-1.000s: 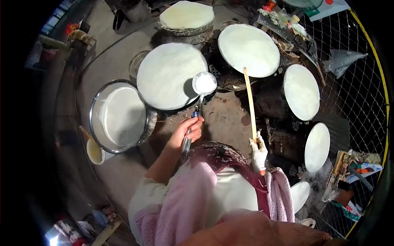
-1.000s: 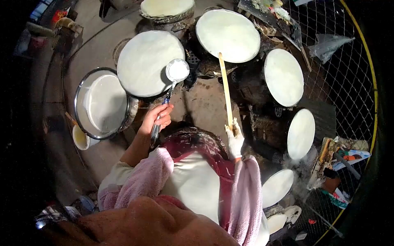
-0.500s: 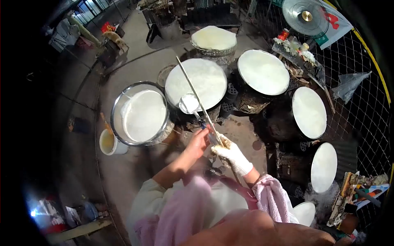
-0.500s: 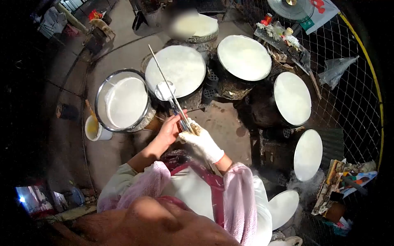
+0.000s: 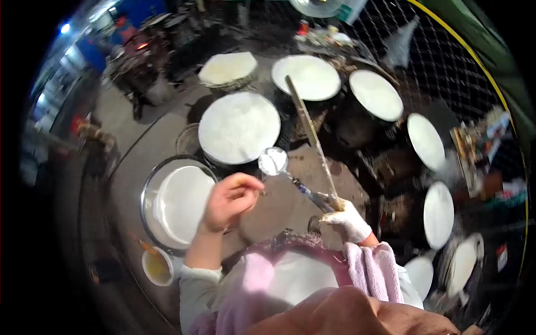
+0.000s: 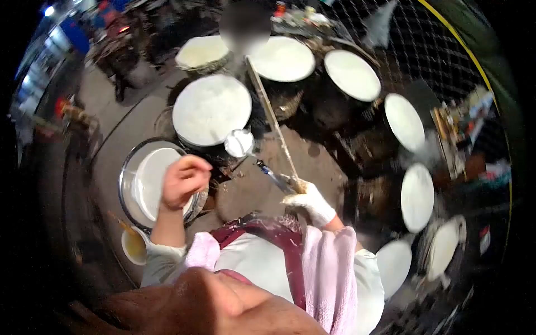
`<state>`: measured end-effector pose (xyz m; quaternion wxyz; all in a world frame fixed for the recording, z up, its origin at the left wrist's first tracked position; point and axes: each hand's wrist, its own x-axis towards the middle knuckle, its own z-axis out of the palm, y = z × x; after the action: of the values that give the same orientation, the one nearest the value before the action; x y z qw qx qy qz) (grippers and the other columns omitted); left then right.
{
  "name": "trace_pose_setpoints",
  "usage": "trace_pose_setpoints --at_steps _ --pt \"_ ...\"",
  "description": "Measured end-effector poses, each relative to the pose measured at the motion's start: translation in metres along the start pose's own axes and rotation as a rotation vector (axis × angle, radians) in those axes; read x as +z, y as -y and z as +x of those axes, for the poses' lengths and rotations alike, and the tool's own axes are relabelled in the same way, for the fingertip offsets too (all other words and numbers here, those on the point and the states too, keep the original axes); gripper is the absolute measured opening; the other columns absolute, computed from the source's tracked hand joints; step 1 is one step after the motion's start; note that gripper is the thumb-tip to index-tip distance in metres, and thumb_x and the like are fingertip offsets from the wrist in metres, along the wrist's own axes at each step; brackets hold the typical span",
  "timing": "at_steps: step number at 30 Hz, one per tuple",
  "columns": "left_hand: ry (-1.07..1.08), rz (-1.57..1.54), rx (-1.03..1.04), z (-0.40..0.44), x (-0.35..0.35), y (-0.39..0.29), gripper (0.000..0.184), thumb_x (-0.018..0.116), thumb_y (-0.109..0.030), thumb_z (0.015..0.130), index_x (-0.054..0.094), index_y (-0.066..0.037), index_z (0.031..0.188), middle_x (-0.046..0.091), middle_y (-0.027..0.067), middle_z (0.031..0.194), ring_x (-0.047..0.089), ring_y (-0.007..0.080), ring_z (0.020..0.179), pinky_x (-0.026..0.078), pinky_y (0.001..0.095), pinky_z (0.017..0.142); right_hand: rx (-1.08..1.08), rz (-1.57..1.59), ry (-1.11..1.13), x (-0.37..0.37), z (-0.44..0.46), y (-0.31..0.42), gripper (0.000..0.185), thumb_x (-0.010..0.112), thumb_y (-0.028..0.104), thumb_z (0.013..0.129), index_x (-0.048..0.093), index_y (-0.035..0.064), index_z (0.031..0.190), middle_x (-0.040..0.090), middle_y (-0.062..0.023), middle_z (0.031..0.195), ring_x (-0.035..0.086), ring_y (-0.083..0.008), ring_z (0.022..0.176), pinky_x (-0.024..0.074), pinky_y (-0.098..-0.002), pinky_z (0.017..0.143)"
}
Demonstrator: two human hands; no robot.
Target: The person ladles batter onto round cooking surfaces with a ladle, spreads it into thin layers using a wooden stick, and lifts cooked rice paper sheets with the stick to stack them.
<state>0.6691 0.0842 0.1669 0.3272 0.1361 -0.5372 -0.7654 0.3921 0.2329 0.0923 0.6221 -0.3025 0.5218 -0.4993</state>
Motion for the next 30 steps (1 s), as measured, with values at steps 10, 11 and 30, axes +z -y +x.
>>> trace_pose_setpoints --at_steps 10,11,30 --pt "1.277 -0.847 0.033 -0.037 0.039 -0.125 0.014 0.057 -0.006 0.087 0.062 0.006 0.092 0.057 0.0162 0.066 0.053 0.0258 0.051 0.03 0.0319 0.045 -0.005 0.38 -0.679 0.146 -0.162 -0.096 0.07 0.068 0.001 0.071 0.042 0.0028 0.136 0.048 -0.0005 0.057 0.038 -0.0064 0.04 0.0244 -0.0227 0.036" --pt "1.3 -0.902 0.01 -0.04 0.049 -0.128 0.014 0.056 -0.008 0.089 0.063 0.005 0.091 0.057 0.0168 0.066 0.053 0.0274 0.051 0.03 0.0323 0.045 -0.041 0.41 -0.731 0.157 -0.174 -0.099 0.065 0.071 -0.002 0.07 0.048 -0.0002 0.131 0.058 0.0 0.073 0.049 -0.0052 0.051 0.0351 -0.0195 0.045" --pt "1.526 -1.208 -0.356 -0.247 0.171 -0.063 0.015 0.047 0.002 0.09 0.058 0.004 0.101 0.051 0.0174 0.056 0.051 0.0247 0.043 0.024 0.0299 0.039 -0.169 0.633 -0.992 0.278 -0.394 -0.283 0.064 0.07 -0.001 0.073 0.047 0.0021 0.132 0.057 -0.0016 0.068 0.041 -0.0041 0.042 0.0264 -0.0194 0.037"
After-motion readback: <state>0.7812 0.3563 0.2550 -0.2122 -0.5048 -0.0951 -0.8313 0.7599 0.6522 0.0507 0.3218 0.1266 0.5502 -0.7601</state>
